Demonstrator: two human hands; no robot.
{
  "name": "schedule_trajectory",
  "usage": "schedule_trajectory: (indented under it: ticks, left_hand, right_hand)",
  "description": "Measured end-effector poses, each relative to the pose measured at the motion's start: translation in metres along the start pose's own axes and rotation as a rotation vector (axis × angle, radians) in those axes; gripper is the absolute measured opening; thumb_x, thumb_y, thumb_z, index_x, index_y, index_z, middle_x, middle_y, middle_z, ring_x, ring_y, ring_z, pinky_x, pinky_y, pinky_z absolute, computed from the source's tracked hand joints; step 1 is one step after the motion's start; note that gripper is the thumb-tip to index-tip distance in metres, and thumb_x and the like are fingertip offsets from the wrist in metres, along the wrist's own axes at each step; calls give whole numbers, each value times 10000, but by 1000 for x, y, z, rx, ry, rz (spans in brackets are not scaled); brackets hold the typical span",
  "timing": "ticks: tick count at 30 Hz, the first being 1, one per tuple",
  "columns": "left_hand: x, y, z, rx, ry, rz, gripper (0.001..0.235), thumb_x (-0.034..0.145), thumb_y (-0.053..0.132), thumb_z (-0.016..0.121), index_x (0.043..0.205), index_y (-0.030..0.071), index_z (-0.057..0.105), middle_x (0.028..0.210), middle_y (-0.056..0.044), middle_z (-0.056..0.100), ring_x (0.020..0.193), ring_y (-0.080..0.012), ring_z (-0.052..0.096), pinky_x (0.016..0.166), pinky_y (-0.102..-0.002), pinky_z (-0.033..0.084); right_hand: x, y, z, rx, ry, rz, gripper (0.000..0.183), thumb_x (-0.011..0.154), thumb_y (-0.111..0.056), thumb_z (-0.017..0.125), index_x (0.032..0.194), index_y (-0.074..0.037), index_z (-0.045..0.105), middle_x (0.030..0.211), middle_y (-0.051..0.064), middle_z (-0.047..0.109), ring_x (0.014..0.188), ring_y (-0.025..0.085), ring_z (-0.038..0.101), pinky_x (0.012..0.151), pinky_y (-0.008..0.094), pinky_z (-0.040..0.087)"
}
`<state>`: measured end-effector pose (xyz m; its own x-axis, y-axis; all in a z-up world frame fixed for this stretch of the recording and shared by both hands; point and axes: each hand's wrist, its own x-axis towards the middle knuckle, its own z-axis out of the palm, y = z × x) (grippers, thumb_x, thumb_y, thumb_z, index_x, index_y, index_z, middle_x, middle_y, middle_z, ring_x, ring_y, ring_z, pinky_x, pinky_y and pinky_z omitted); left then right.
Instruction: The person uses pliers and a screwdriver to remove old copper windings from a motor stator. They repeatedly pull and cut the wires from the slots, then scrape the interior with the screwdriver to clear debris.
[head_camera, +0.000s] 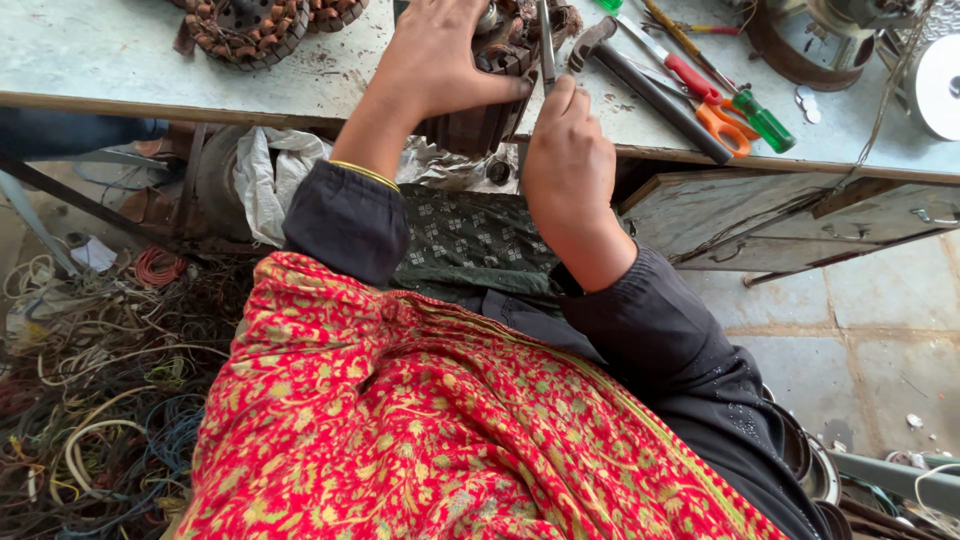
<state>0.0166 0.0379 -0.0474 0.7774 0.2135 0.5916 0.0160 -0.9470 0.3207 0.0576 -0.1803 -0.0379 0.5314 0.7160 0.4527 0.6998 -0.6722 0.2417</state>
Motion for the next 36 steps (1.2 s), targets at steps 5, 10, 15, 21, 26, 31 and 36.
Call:
schedule_trajectory:
  ticks: [5,10,15,21,26,31,36]
  left_hand:
    - [5,7,1,-53,0,-73,1061,840,908,612,1502,84,528,1433,-243,556,1324,-449,486,1075,-545,359]
    - [4,29,-3,-42,45,-229,892,876,895,449,1401,192,611,1339,-147,663,1298,-371,582,1122,-509,402]
    - [4,40,-18,-56,126,-154,833,883,880,531,1273,155,660,1263,-129,701,1177,-344,649,1043,-499,440]
    - [9,49,-17,-101,197,-244,614,873,739,637,1141,193,723,1118,-46,760,1064,-272,708,991,-459,488]
    - [11,43,-13,-102,207,-224,528,887,647,658,1146,190,717,1086,-32,771,1048,-274,704,993,-466,476]
    - [10,41,-12,-104,211,-213,539,877,646,665,1157,188,712,1080,-24,774,1021,-278,698,978,-474,464]
    - [9,41,-11,-98,213,-206,511,912,651,657,1143,198,705,1134,-28,749,1102,-265,699,997,-451,486]
  right_hand:
    - [-1,-6,8,12,110,9,540,906,-102,624,1365,120,447,1217,209,631,763,234,715,575,299,576]
    - [-1,-8,11,-10,117,-12,617,887,-110,644,1401,144,417,1302,258,583,871,257,698,578,301,575]
    - [-4,-7,18,53,108,-3,731,895,-114,646,1504,155,344,1425,295,499,1145,335,607,702,360,584]
    - [-1,-11,19,-140,153,-6,685,964,-122,605,1533,139,327,1489,287,458,1373,396,499,994,454,512]
    - [-6,2,9,21,132,-70,709,956,-106,591,1568,118,313,1443,247,496,1317,366,512,1015,454,482]
    - [-10,33,-1,553,84,-99,771,942,-115,625,1645,-47,313,1319,205,533,1191,377,513,1032,507,430]
    - [-7,39,-10,506,105,-30,687,1007,-180,654,1646,-230,407,1222,147,547,1139,346,521,910,531,414]
